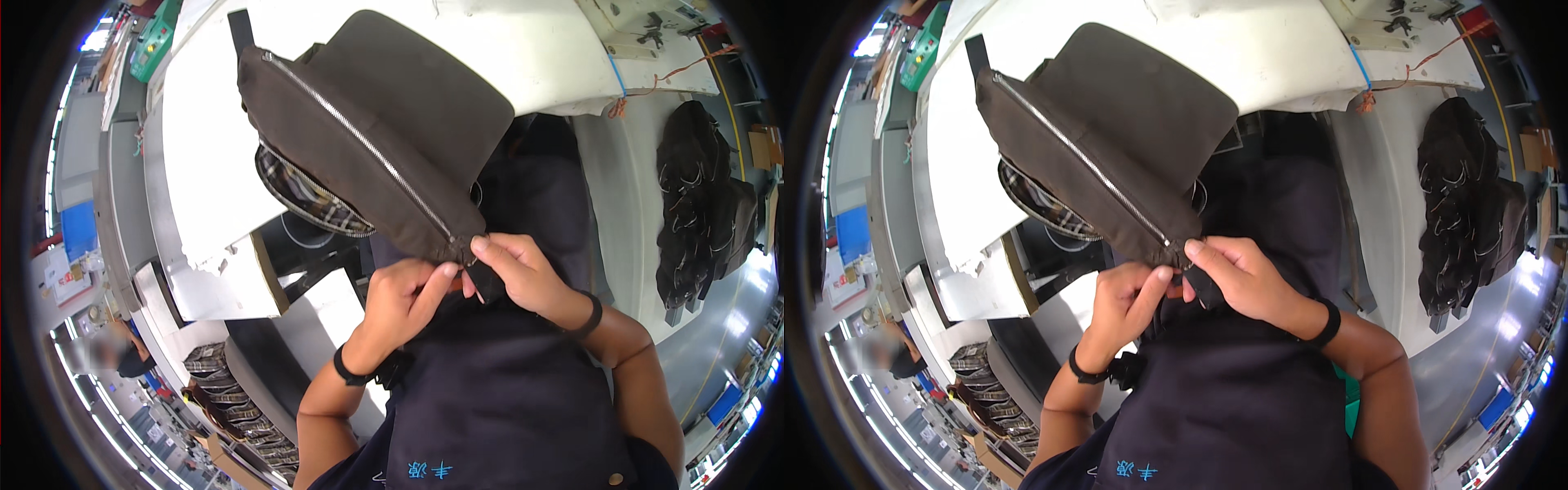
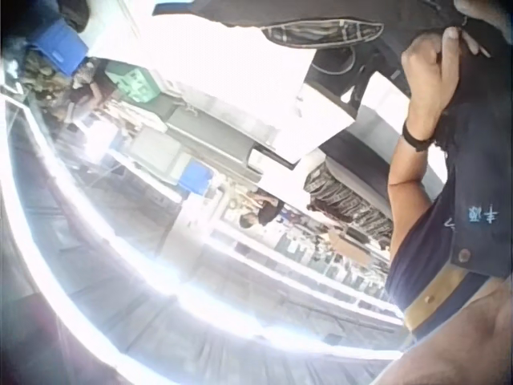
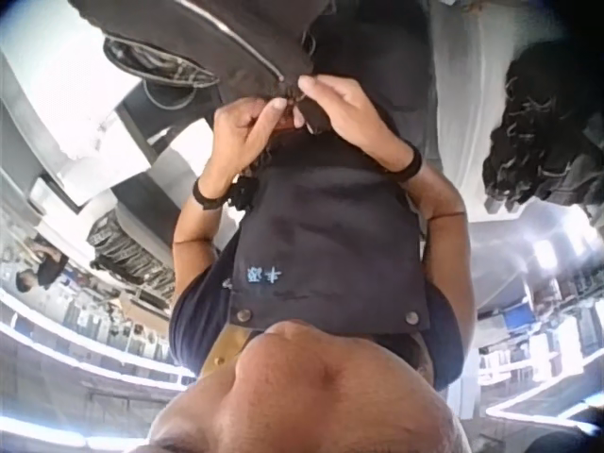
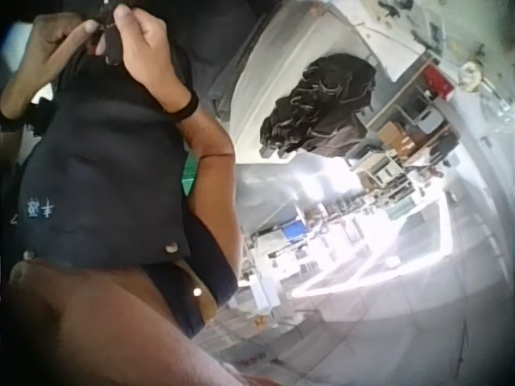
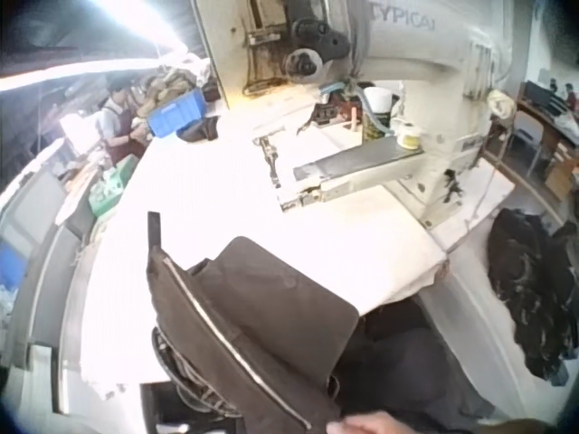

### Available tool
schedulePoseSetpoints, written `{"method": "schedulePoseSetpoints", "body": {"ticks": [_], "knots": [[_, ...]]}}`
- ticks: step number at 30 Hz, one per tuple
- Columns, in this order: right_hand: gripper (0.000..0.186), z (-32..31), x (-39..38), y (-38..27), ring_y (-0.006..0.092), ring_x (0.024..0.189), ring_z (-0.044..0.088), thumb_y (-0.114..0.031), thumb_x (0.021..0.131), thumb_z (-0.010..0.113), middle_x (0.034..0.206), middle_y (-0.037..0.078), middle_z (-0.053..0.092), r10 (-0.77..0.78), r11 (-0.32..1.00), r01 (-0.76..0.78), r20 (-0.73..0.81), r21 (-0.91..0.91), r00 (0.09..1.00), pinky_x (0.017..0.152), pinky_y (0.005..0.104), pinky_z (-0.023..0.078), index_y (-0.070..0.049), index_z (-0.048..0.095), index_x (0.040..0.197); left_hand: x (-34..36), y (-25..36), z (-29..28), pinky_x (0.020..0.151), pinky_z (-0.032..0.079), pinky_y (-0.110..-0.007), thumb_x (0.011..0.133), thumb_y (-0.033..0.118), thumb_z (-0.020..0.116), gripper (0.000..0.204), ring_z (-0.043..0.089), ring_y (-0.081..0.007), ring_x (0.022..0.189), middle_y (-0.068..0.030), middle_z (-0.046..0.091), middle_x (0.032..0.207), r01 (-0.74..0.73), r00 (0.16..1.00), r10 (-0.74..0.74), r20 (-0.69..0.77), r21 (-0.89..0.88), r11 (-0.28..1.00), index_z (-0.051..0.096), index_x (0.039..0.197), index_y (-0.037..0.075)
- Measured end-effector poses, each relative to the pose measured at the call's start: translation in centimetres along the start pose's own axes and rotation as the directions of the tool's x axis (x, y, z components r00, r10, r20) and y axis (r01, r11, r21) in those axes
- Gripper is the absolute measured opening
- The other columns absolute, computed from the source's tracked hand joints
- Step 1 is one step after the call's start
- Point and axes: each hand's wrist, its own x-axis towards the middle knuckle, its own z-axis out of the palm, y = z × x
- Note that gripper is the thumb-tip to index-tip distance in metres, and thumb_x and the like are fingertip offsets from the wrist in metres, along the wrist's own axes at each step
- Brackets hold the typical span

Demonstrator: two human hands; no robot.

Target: The person is using an industrial sewing machine to sew a lining and zipper onto a fabric bag.

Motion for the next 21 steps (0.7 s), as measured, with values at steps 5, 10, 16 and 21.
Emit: {"method": "schedulePoseSetpoints", "body": {"ticks": [5, 10, 16, 21], "knots": [[0.037, -0.4, -0.1, 0.0, 0.0085, 0.076, 0.065, -0.028, 0.112, 0.053, 0.081, 0.004, 0.071, -0.055, 0.993, 0.056, 0.011, -0.104, 0.998, 0.074, 0.0259, 0.051, 0.003, 0.071, 0.101, 1.5, 1.9, -4.2, 0.054, 0.046, -0.033, 0.089, 0.004, 0.077, 0.009, 0.058, -0.0221, 0.056, -0.0086, 0.062, 0.066, -0.229, 0.957, 0.254, -0.142, 0.168, 0.959, 0.074, 0.083, 0.000], [0.034, -0.3, -0.2, -0.1, 0.0062, 0.073, 0.063, -0.028, 0.111, 0.056, 0.080, 0.002, 0.071, -0.088, 0.988, 0.093, 0.046, -0.123, 0.995, 0.068, 0.0241, 0.051, 0.002, 0.072, 0.108, 5.7, 3.6, -9.0, 0.065, 0.049, -0.026, 0.095, 0.001, 0.071, 0.013, 0.063, -0.0138, 0.074, -0.0089, 0.069, 0.092, -0.154, 0.800, 0.386, -0.460, 0.465, 0.872, 0.071, 0.107, -0.001], [0.029, -0.4, -1.1, -0.1, 0.0028, 0.067, 0.059, -0.028, 0.109, 0.059, 0.080, -0.001, 0.070, 0.038, 0.988, -0.036, 0.009, -0.151, 0.999, 0.059, 0.0197, 0.047, -0.002, 0.072, 0.107, 8.7, 4.5, -11.9, 0.069, 0.052, -0.032, 0.098, 0.019, 0.073, 0.018, 0.064, -0.0202, 0.079, -0.0094, 0.067, 0.091, 0.047, 0.786, 0.313, -0.533, 0.556, 0.830, 0.068, 0.100, 0.002], [0.023, -1.6, -1.3, -1.0, 0.0052, 0.074, 0.063, -0.022, 0.107, 0.061, 0.084, 0.001, 0.070, -0.065, 0.949, 0.047, -0.048, -0.313, 0.997, 0.066, 0.0210, 0.050, 0.000, 0.069, 0.108, 8.1, 3.6, -11.9, 0.067, 0.052, -0.037, 0.096, 0.026, 0.075, 0.026, 0.064, -0.0250, 0.077, -0.0114, 0.066, 0.091, 0.114, 0.822, 0.170, -0.543, 0.450, 0.886, 0.066, 0.092, 0.002]]}}
